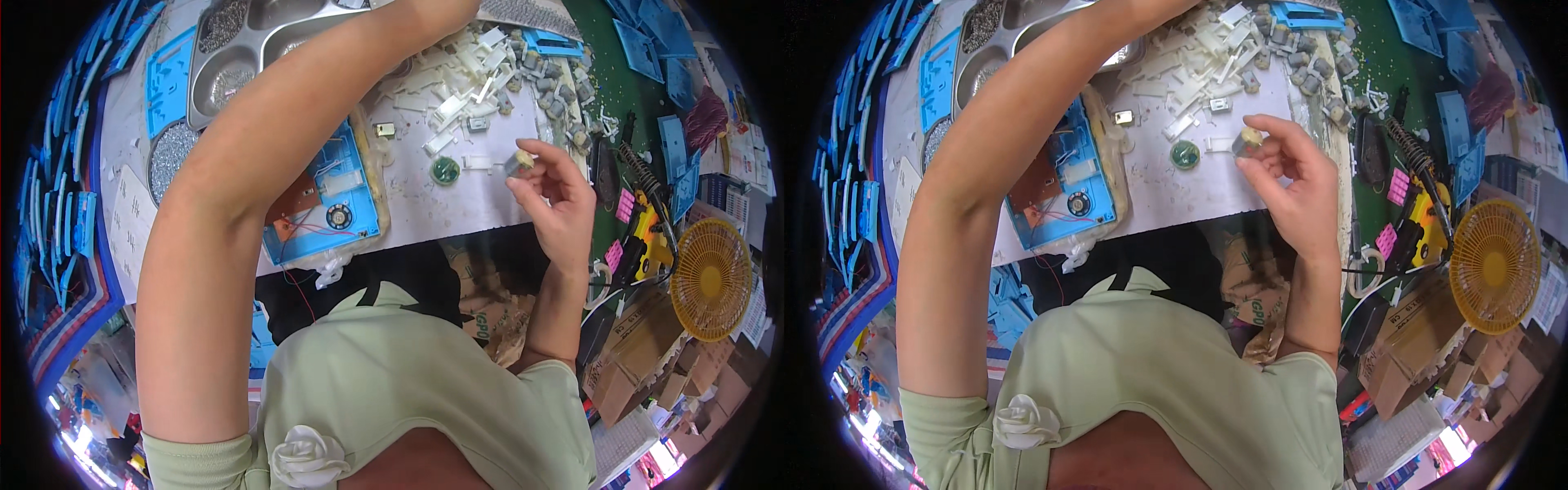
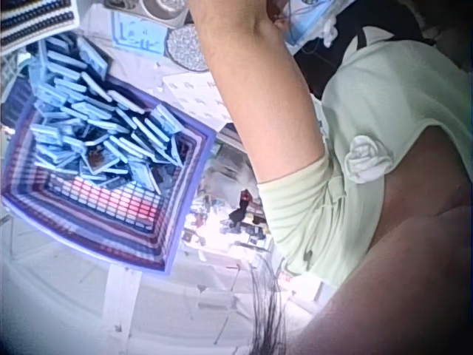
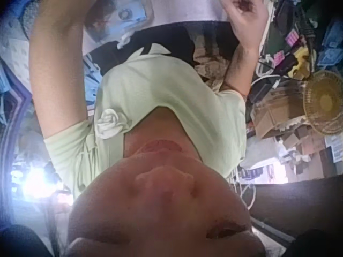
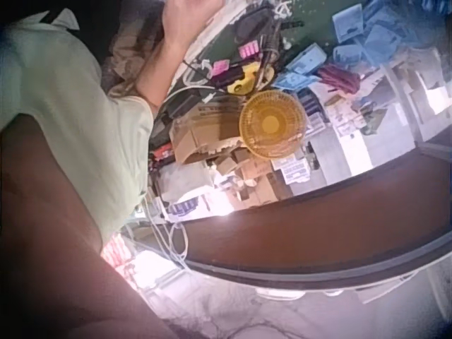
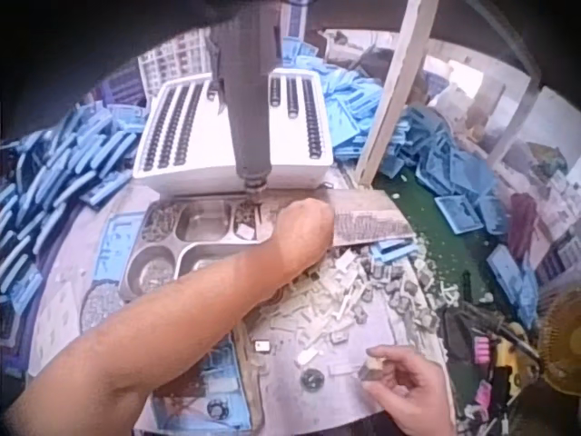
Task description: Assemble internal components of an electronic device housing, including soldering wires and securing internal parts.
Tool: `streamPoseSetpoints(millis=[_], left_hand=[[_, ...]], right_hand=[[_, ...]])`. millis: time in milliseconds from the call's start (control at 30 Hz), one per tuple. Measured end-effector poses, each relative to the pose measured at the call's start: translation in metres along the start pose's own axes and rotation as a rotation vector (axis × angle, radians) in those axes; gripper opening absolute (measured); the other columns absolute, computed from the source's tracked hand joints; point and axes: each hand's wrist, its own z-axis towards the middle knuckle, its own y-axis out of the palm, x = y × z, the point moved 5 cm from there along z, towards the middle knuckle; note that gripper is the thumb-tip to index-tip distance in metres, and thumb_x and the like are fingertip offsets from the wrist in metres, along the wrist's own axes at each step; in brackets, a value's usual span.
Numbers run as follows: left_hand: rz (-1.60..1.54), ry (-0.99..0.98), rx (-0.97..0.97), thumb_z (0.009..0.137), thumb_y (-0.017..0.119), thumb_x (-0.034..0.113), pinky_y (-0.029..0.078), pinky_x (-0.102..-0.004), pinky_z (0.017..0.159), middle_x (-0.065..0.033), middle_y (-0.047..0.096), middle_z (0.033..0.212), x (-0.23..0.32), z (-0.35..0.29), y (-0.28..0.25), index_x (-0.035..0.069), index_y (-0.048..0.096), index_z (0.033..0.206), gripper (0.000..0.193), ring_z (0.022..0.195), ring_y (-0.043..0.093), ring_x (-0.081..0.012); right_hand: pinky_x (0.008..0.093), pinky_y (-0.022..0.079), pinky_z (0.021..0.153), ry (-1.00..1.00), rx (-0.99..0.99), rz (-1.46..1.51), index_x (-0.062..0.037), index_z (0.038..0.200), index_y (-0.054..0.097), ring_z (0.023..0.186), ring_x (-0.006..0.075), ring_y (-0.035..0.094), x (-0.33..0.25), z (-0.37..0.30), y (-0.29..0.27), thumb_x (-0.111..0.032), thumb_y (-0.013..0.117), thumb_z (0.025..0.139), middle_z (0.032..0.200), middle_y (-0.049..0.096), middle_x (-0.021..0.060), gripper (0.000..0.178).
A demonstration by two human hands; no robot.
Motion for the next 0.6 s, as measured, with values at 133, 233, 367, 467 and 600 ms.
streamPoseSetpoints(millis=[133, 233, 367, 467, 600], left_hand=[[0.030, 0.160, 0.083, 0.080, 0.063, 0.005, 0.061, -0.0466, 0.072, -0.0230, 0.073, 0.082, 0.011, -0.003, -0.001, 0.000, 0.075, 0.079, 0.013, 0.080, 0.074, -0.0386], [-0.053, 0.049, 0.119, 0.081, 0.063, 0.005, 0.060, -0.0465, 0.072, -0.0231, 0.072, 0.081, 0.010, 0.001, -0.009, -0.001, 0.074, 0.081, 0.013, 0.080, 0.074, -0.0384], [-0.210, 0.059, 0.168, 0.083, 0.064, 0.008, 0.060, -0.0458, 0.075, -0.0210, 0.073, 0.083, 0.019, -0.004, -0.053, 0.000, 0.074, 0.085, 0.013, 0.083, 0.074, -0.0386], [-0.444, 0.103, 0.186, 0.085, 0.068, 0.013, 0.060, -0.0448, 0.079, -0.0203, 0.074, 0.086, 0.025, -0.033, -0.110, 0.002, 0.075, 0.089, 0.014, 0.087, 0.075, -0.0367], [-0.838, 0.072, 0.019, 0.089, 0.071, 0.012, 0.055, -0.0342, 0.073, -0.0143, 0.072, 0.085, 0.038, -0.100, -0.161, 0.001, 0.074, 0.096, 0.013, 0.082, 0.071, -0.0219]], right_hand=[[0.0206, 0.047, 0.067, 0.005, -0.067, -0.128, -0.0046, 0.123, 0.069, 0.073, 0.0048, 0.057, 0.009, 0.005, 0.017, 0.001, 0.074, 0.085, 0.081, 0.063, -0.0017, 0.038], [0.0227, 0.048, 0.066, 0.006, -0.105, -0.162, -0.0045, 0.122, 0.069, 0.071, 0.0061, 0.058, 0.015, 0.007, 0.027, 0.000, 0.073, 0.085, 0.079, 0.064, 0.0003, 0.037], [0.0265, 0.051, 0.066, -0.025, -0.176, -0.268, -0.0046, 0.121, 0.069, 0.067, 0.0114, 0.060, 0.013, 0.016, 0.037, -0.001, 0.071, 0.086, 0.076, 0.065, 0.0041, 0.036], [0.0317, 0.053, 0.067, -0.047, -0.284, -0.338, -0.0046, 0.120, 0.069, 0.067, 0.0190, 0.063, 0.012, 0.024, 0.049, -0.004, 0.069, 0.086, 0.077, 0.066, 0.0084, 0.034], [0.0392, 0.054, 0.071, -0.072, -0.300, -0.600, -0.0044, 0.115, 0.070, 0.070, 0.0281, 0.067, -0.001, 0.019, 0.046, -0.005, 0.066, 0.084, 0.080, 0.068, 0.0137, 0.032]])
